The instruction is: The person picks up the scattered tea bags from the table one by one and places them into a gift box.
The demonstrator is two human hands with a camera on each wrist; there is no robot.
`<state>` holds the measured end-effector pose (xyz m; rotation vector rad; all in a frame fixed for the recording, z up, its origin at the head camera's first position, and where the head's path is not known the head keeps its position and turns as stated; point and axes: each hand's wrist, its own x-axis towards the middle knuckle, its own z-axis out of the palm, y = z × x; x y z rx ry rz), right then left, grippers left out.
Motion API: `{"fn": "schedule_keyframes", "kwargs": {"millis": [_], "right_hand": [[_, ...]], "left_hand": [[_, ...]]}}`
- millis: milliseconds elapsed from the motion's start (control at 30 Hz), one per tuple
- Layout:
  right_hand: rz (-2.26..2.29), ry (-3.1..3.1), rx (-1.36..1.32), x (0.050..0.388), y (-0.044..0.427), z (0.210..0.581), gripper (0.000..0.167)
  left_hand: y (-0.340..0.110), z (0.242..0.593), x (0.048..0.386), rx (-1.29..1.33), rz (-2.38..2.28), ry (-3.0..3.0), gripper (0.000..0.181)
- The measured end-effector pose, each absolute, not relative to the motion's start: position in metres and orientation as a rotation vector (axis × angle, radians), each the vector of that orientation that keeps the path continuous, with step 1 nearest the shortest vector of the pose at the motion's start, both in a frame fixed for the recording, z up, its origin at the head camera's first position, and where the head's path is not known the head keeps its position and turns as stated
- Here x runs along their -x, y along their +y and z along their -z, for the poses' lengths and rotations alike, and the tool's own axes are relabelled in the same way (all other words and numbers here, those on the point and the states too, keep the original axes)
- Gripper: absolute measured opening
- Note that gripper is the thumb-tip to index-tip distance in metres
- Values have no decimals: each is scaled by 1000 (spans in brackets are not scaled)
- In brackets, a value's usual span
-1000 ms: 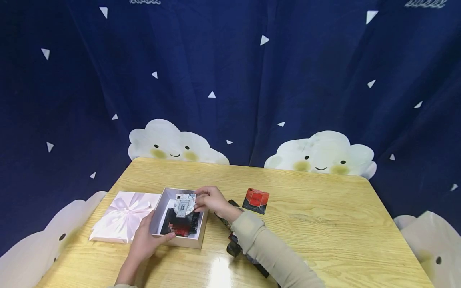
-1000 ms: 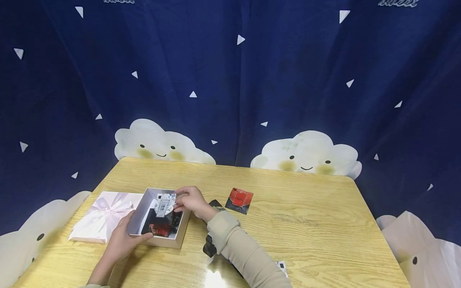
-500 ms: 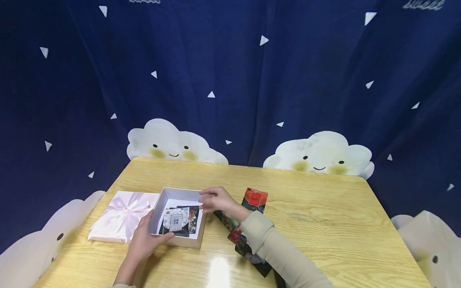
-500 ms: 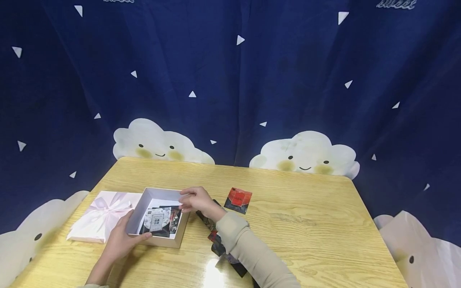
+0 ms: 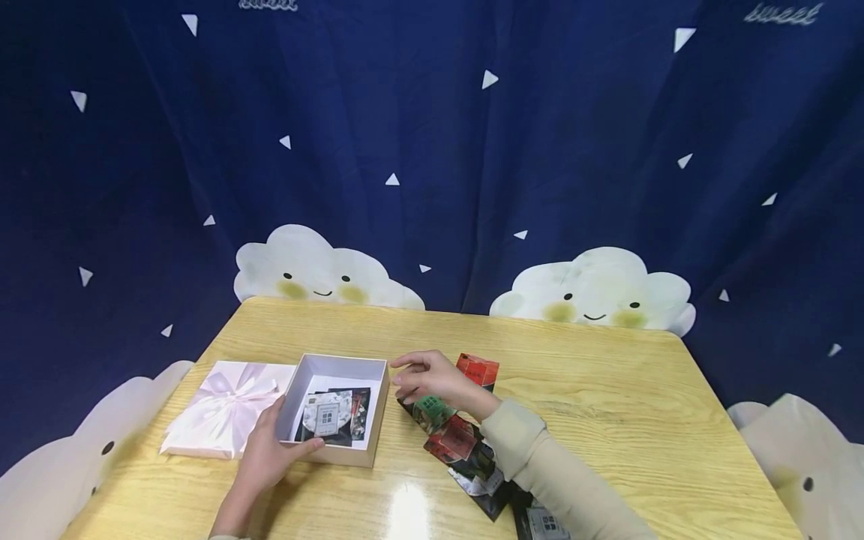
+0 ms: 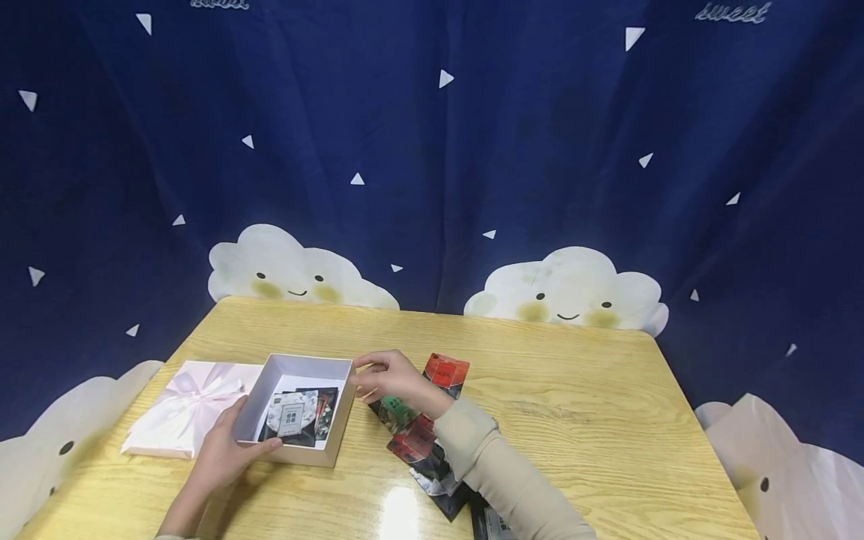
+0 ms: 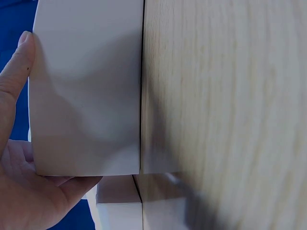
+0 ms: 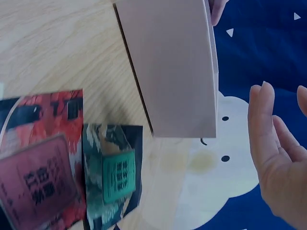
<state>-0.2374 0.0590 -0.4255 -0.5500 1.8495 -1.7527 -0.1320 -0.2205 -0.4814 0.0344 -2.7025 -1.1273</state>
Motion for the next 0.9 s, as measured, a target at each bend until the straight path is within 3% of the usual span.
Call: {"fn": "schedule_keyframes", "kwargs": {"millis": [900], "right_hand": [[1701, 1941, 634, 223, 125, 415, 46]], "left_hand": [[-221, 482, 132, -31, 1115, -2709, 101]]}}
